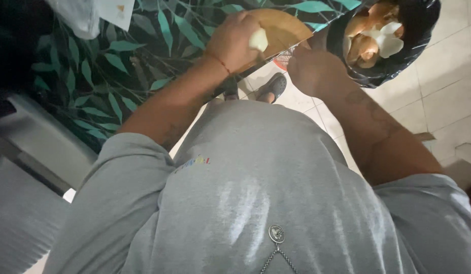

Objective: Peeling the outer skin off several onions using hands and a knife

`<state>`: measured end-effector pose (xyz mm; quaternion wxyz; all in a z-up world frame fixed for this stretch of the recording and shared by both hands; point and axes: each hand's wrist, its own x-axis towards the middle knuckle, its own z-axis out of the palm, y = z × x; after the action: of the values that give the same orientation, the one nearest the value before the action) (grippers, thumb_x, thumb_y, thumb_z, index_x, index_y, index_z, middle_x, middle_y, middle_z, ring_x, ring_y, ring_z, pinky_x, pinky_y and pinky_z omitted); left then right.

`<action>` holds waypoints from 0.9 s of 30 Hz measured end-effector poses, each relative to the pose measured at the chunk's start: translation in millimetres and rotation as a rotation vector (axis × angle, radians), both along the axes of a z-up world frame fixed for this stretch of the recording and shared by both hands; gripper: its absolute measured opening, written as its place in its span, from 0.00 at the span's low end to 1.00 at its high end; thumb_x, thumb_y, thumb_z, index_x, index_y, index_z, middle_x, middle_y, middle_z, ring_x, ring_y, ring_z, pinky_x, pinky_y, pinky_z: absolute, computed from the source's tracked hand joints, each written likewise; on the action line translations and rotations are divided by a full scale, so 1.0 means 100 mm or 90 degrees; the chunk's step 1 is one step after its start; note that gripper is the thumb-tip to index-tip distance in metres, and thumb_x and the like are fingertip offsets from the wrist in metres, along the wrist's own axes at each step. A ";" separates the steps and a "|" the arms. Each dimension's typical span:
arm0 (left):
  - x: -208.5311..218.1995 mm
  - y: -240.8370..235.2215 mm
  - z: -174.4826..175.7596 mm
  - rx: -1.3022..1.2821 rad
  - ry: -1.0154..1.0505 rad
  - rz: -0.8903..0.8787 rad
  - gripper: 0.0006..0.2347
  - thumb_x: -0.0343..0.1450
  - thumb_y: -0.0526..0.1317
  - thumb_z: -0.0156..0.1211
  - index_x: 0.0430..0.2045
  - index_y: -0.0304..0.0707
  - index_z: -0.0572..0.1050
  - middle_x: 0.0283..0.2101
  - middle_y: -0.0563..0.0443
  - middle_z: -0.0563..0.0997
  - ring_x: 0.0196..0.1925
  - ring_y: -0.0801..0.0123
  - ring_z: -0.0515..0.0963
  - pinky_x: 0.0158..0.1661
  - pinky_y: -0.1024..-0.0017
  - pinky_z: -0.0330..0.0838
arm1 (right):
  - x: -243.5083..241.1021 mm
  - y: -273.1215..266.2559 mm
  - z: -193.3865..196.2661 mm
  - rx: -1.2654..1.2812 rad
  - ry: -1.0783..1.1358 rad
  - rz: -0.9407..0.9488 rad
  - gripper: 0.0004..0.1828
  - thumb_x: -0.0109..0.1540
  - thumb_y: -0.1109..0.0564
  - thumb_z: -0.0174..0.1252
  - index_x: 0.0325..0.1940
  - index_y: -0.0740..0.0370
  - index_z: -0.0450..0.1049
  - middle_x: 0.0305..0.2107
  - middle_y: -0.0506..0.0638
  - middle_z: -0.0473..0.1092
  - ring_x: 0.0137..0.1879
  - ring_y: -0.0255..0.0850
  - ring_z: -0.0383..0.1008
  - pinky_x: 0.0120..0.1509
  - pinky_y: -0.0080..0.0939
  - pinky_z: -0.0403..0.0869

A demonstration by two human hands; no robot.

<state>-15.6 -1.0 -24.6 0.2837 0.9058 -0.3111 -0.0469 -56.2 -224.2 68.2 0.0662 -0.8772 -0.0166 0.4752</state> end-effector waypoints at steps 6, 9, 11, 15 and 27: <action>-0.24 -0.01 0.38 -0.032 0.067 0.173 0.21 0.55 0.43 0.78 0.36 0.40 0.73 0.43 0.44 0.74 0.41 0.43 0.77 0.38 0.51 0.71 | -0.31 0.02 -0.73 0.042 -0.548 0.554 0.10 0.53 0.60 0.52 0.37 0.52 0.72 0.30 0.46 0.65 0.40 0.39 0.66 0.62 0.47 0.61; -0.23 0.03 0.36 -0.019 0.032 0.143 0.19 0.57 0.34 0.71 0.41 0.41 0.74 0.42 0.46 0.74 0.46 0.52 0.74 0.43 0.59 0.71 | -0.31 0.12 -0.72 0.099 -0.420 0.264 0.03 0.58 0.64 0.52 0.34 0.57 0.69 0.30 0.50 0.66 0.21 0.50 0.71 0.14 0.49 0.63; -0.25 0.04 0.37 -0.039 0.054 0.172 0.18 0.56 0.37 0.73 0.38 0.45 0.77 0.39 0.48 0.75 0.43 0.50 0.75 0.41 0.58 0.71 | -0.32 0.08 -0.88 0.100 -0.564 0.399 0.10 0.58 0.63 0.49 0.28 0.52 0.74 0.28 0.45 0.68 0.20 0.43 0.68 0.76 0.52 0.50; -0.25 0.04 0.38 -0.061 0.040 0.170 0.23 0.54 0.43 0.81 0.41 0.44 0.78 0.42 0.50 0.76 0.46 0.54 0.76 0.46 0.62 0.70 | -0.22 0.30 -0.57 0.057 -0.415 0.389 0.10 0.55 0.64 0.50 0.26 0.55 0.77 0.33 0.49 0.73 0.22 0.48 0.73 0.72 0.54 0.55; -0.26 0.07 0.23 -0.064 0.050 0.186 0.22 0.58 0.45 0.76 0.42 0.44 0.75 0.42 0.47 0.75 0.45 0.52 0.75 0.42 0.58 0.70 | -0.28 0.34 -0.90 -0.018 -0.178 0.096 0.11 0.64 0.61 0.46 0.49 0.69 0.65 0.34 0.60 0.73 0.37 0.61 0.77 0.30 0.57 0.74</action>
<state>-41.4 5.9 -1.4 0.3445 0.9236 -0.1665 -0.0246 -84.5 -190.3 -21.5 0.0150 -0.9318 -0.0851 0.3524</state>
